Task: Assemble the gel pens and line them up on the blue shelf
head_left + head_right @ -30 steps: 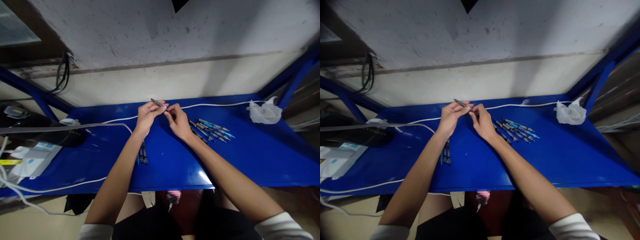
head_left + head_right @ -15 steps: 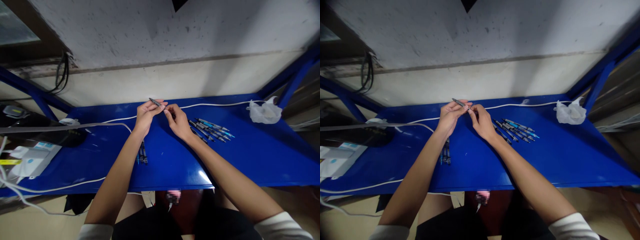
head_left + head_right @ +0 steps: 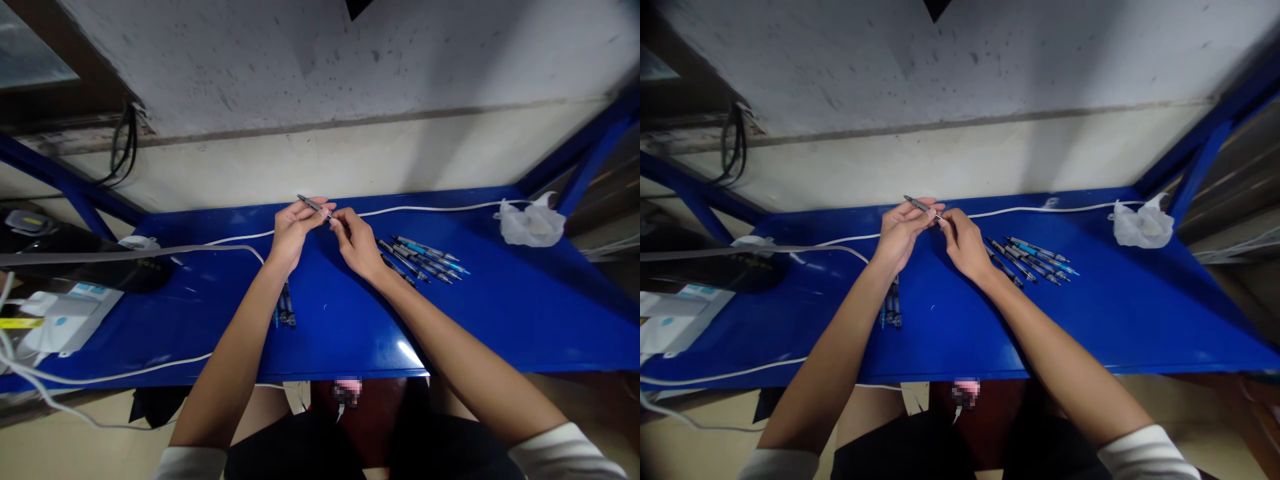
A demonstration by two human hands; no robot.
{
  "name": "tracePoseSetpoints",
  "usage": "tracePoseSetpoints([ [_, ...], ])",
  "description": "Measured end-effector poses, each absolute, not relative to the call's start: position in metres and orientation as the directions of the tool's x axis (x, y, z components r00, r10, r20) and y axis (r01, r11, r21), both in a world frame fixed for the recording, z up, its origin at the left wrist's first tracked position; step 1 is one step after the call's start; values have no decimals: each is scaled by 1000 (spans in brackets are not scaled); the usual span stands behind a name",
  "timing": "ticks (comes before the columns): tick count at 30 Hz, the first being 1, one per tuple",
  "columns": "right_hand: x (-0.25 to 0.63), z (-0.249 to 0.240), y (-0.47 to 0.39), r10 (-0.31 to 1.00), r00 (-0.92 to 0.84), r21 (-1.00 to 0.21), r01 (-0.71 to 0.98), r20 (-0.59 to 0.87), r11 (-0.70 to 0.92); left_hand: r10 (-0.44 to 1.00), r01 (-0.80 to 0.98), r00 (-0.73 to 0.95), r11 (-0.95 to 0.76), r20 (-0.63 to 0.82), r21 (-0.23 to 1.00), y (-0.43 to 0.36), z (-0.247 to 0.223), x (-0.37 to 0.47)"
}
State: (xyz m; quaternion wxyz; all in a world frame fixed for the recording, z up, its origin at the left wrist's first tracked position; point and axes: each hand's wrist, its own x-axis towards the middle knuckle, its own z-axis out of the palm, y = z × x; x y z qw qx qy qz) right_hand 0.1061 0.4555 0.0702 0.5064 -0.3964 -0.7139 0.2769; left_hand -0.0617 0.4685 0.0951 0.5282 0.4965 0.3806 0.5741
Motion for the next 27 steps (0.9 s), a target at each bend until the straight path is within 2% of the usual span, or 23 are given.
tracePoseSetpoints([
  [6, 106, 71, 455, 841, -132, -801, 256, 525, 541, 985, -247, 56, -146, 165, 958, 468, 95, -62],
  [27, 106, 75, 452, 858, -164, -829, 222, 487, 514, 988, -313, 73, -108, 137, 944, 466, 101, -61],
])
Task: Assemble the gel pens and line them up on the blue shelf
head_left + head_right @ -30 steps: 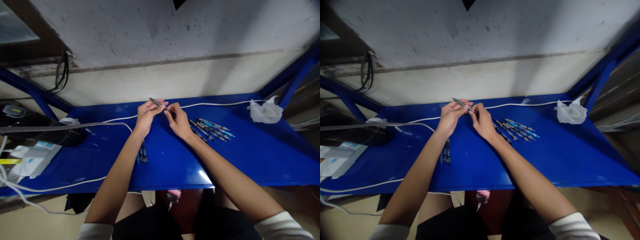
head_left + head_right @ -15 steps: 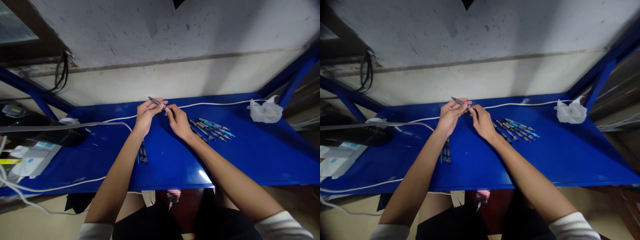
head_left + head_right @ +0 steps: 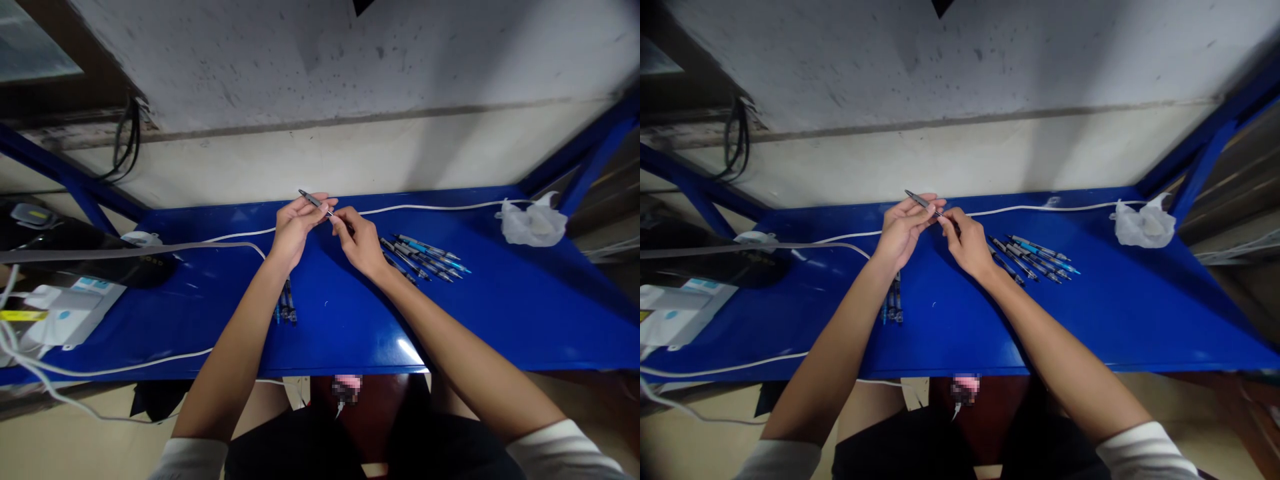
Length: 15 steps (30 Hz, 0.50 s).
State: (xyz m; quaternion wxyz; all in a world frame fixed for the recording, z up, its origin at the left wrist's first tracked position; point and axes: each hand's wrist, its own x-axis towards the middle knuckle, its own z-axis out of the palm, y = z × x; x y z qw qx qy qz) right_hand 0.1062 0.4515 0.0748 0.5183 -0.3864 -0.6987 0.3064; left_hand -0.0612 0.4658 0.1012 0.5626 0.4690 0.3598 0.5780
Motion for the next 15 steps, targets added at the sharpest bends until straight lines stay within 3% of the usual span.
tracePoseSetpoints([
  [11, 107, 78, 450, 886, -140, -877, 142, 442, 460, 988, -342, 76, -97, 131, 935, 466, 100, -62],
  [15, 105, 75, 454, 921, -147, -931, -2, 360, 364, 989, -361, 85, -85, 123, 929, 466, 101, -61],
])
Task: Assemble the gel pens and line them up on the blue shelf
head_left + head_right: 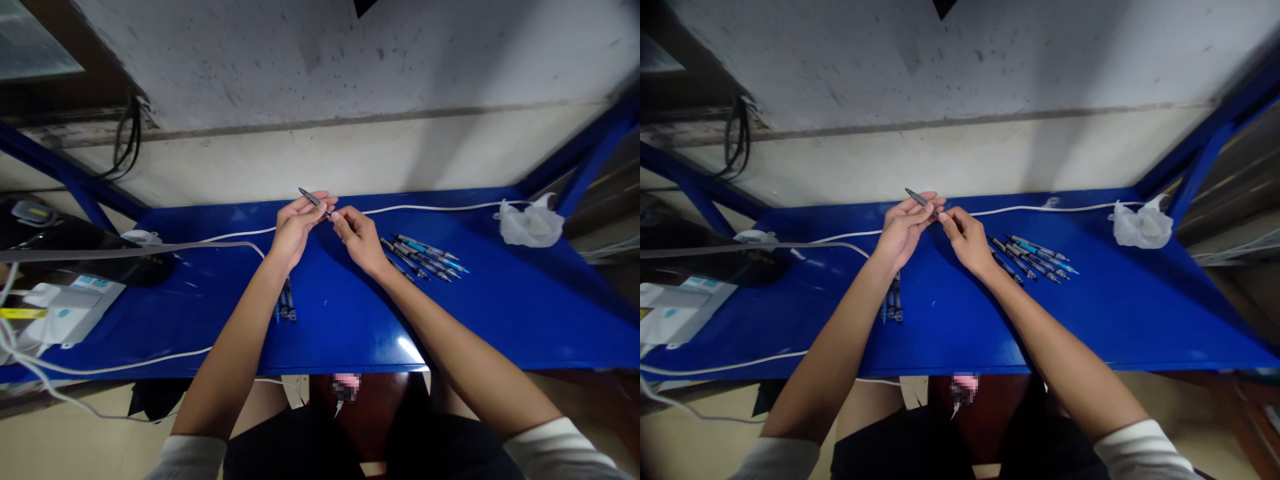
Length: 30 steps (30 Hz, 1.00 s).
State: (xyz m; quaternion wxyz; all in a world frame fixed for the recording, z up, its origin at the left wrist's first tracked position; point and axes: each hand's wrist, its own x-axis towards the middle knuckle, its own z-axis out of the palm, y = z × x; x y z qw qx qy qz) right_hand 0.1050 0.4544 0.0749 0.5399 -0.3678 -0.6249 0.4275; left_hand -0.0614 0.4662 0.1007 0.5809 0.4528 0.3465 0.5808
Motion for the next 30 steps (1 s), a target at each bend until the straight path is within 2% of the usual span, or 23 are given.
tracePoseSetpoints([
  [6, 103, 75, 457, 954, -242, -936, -340, 175, 86, 988, -372, 97, -74, 118, 925, 467, 102, -61],
  [14, 106, 92, 454, 911, -412, -853, -486, 33, -189, 975, -372, 117, -133, 188, 919, 466, 101, -62],
  [17, 106, 94, 456, 919, -394, -825, -523, 11, -214, 968, -359, 125, -159, 216, 920, 463, 107, -61],
  [21, 111, 92, 464, 975, -221, -819, -559, -2, -128, 962, -375, 129, -177, 240, 910, 458, 117, -61],
  [24, 116, 92, 470, 989, -146, -828, -553, -11, -91, 974, -417, 54, -178, 220, 891, 460, 120, -66],
  [30, 115, 95, 469, 971, -235, -730, -655, -47, -194, 984, -476, -118, -173, 133, 862, 471, 112, -78],
])
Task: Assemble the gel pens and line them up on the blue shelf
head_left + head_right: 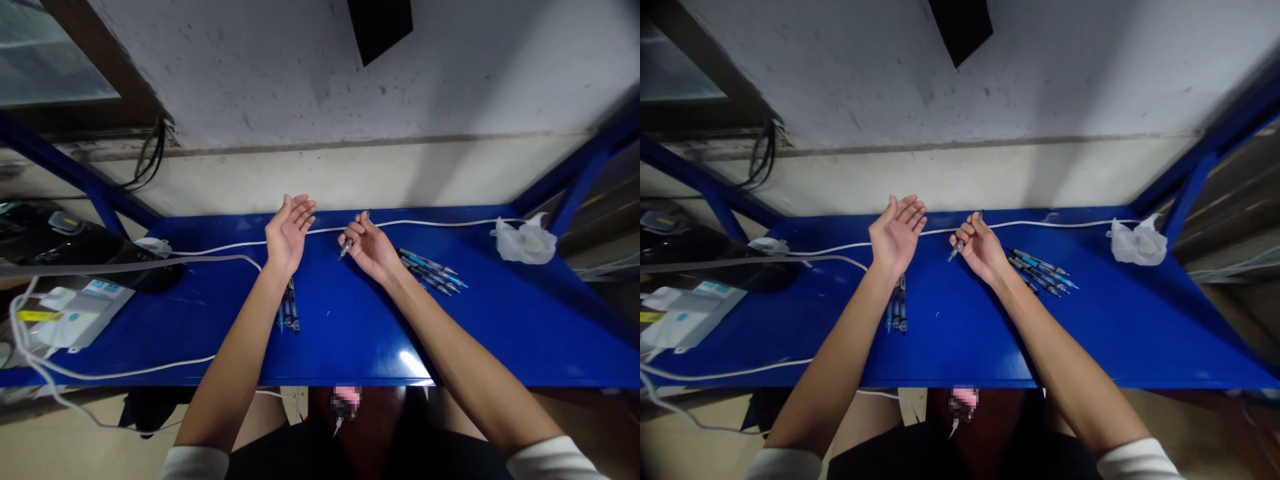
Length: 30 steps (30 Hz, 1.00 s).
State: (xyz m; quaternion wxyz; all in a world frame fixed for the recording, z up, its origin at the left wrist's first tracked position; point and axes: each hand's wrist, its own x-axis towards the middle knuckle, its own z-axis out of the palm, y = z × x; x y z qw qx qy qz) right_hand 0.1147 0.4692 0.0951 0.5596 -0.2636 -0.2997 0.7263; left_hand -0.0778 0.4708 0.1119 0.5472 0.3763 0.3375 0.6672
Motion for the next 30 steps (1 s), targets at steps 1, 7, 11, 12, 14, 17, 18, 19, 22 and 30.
tracePoseSetpoints([
  [1, 115, 95, 469, 964, -261, -711, -669, -48, -217, 984, -480, -126, -171, 126, 860, 471, 111, -79],
  [7, 128, 89, 469, 926, -376, -689, -660, -44, -301, 988, -506, -129, -144, 90, 851, 470, 114, -77],
  [11, 135, 85, 470, 939, -342, -667, -688, -48, -285, 987, -496, -128, -147, 95, 856, 469, 114, -77],
  [12, 136, 85, 470, 941, -334, -662, -695, -47, -279, 987, -500, -130, -148, 96, 853, 469, 114, -78],
  [14, 137, 86, 469, 947, -318, -667, -695, -49, -268, 986, -504, -131, -153, 99, 850, 469, 114, -78],
  [17, 136, 87, 469, 952, -301, -699, -669, -55, -251, 986, -490, -132, -154, 102, 858, 470, 113, -78],
  [18, 136, 87, 468, 952, -301, -707, -662, -54, -249, 986, -487, -134, -151, 97, 860, 470, 113, -78],
  [19, 136, 87, 468, 952, -303, -710, -659, -51, -248, 986, -486, -136, -148, 93, 861, 470, 113, -78],
  [22, 135, 86, 469, 952, -303, -700, -670, -43, -245, 987, -486, -136, -146, 91, 862, 470, 114, -78],
  [30, 134, 90, 465, 955, -296, -714, -662, -29, -227, 985, -491, -141, -153, 95, 858, 470, 113, -78],
])
